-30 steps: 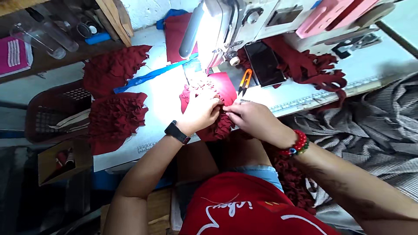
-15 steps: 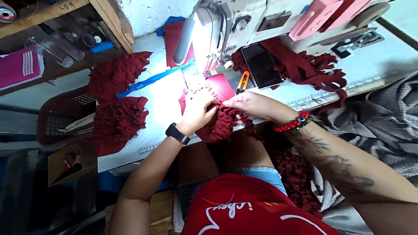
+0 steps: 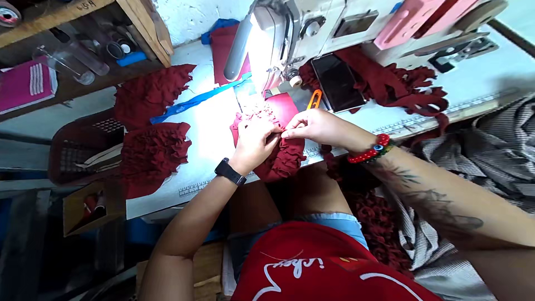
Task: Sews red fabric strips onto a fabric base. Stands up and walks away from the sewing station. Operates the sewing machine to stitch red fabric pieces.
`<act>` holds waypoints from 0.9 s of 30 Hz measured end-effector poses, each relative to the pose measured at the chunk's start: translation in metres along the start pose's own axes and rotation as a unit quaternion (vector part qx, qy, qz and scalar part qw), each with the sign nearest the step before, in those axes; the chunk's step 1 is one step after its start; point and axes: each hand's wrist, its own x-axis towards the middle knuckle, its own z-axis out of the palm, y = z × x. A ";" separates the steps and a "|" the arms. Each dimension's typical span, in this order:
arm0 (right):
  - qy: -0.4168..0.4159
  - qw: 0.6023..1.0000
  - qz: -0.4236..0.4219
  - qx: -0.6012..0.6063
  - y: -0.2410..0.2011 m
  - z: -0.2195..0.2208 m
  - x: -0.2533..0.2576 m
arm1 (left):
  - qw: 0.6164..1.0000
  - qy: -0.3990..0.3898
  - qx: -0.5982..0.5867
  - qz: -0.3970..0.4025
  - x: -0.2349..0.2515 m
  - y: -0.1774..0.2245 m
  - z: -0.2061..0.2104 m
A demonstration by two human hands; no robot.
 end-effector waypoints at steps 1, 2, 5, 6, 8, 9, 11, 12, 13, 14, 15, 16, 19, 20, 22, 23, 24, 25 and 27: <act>0.025 0.999 -0.027 -0.032 0.000 0.004 -0.003 | 1.000 0.002 0.004 0.000 0.000 0.000 0.001; 0.055 0.993 -0.068 -0.075 0.000 0.009 -0.009 | 1.000 0.002 0.009 0.000 0.000 0.000 0.001; 0.110 0.944 -0.184 -0.252 0.006 0.024 -0.016 | 0.999 -0.004 0.034 0.032 0.000 -0.001 0.000; 0.115 0.925 -0.210 -0.296 0.008 0.031 -0.022 | 0.996 -0.029 0.051 0.063 0.002 -0.003 -0.005; 0.112 0.912 -0.222 -0.326 0.009 0.048 -0.037 | 0.979 -0.094 0.088 0.157 0.010 -0.014 -0.021; 0.110 0.916 -0.217 -0.320 0.010 0.057 -0.044 | 0.968 -0.118 0.100 0.196 0.014 -0.021 -0.029; 0.119 0.921 -0.212 -0.305 0.010 0.073 -0.052 | 0.954 -0.156 0.110 0.233 0.019 -0.025 -0.042; 0.129 0.921 -0.212 -0.300 0.010 0.078 -0.053 | 0.951 -0.166 0.114 0.234 0.020 -0.021 -0.046; 0.139 0.920 -0.213 -0.296 0.011 0.080 -0.054 | 0.953 -0.169 0.107 0.229 0.019 -0.014 -0.047; 0.145 0.919 -0.214 -0.297 0.012 0.081 -0.055 | 0.956 -0.165 0.094 0.222 0.017 -0.009 -0.046; 0.145 0.918 -0.213 -0.302 0.012 0.081 -0.055 | 0.961 -0.157 0.081 0.212 0.013 -0.006 -0.042; 0.137 0.920 -0.209 -0.303 0.011 0.079 -0.056 | 0.966 -0.156 0.074 0.194 0.009 -0.004 -0.039; 0.098 0.955 -0.170 -0.224 0.006 0.063 -0.056 | 0.979 -0.146 0.051 0.136 -0.001 -0.002 -0.030; 0.074 0.974 -0.136 -0.164 0.004 0.053 -0.054 | 0.982 -0.138 0.048 0.121 -0.001 -0.001 -0.028; 0.031 0.997 -0.061 -0.030 0.005 0.036 -0.047 | 0.986 -0.122 0.046 0.100 -0.001 0.001 -0.024; 0.006 0.999 -0.029 0.031 0.007 0.030 -0.044 | 0.988 -0.115 0.049 0.093 -0.001 0.001 -0.022; -0.018 0.997 -0.006 0.077 0.009 0.027 -0.042 | 0.989 -0.106 0.052 0.089 -0.001 0.001 -0.020; -0.034 0.995 0.007 0.099 0.009 0.025 -0.041 | 0.990 -0.096 0.051 0.089 -0.001 0.001 -0.018; -0.033 0.995 0.012 0.098 0.006 0.025 -0.041 | 0.992 -0.085 0.032 0.088 -0.001 -0.001 -0.018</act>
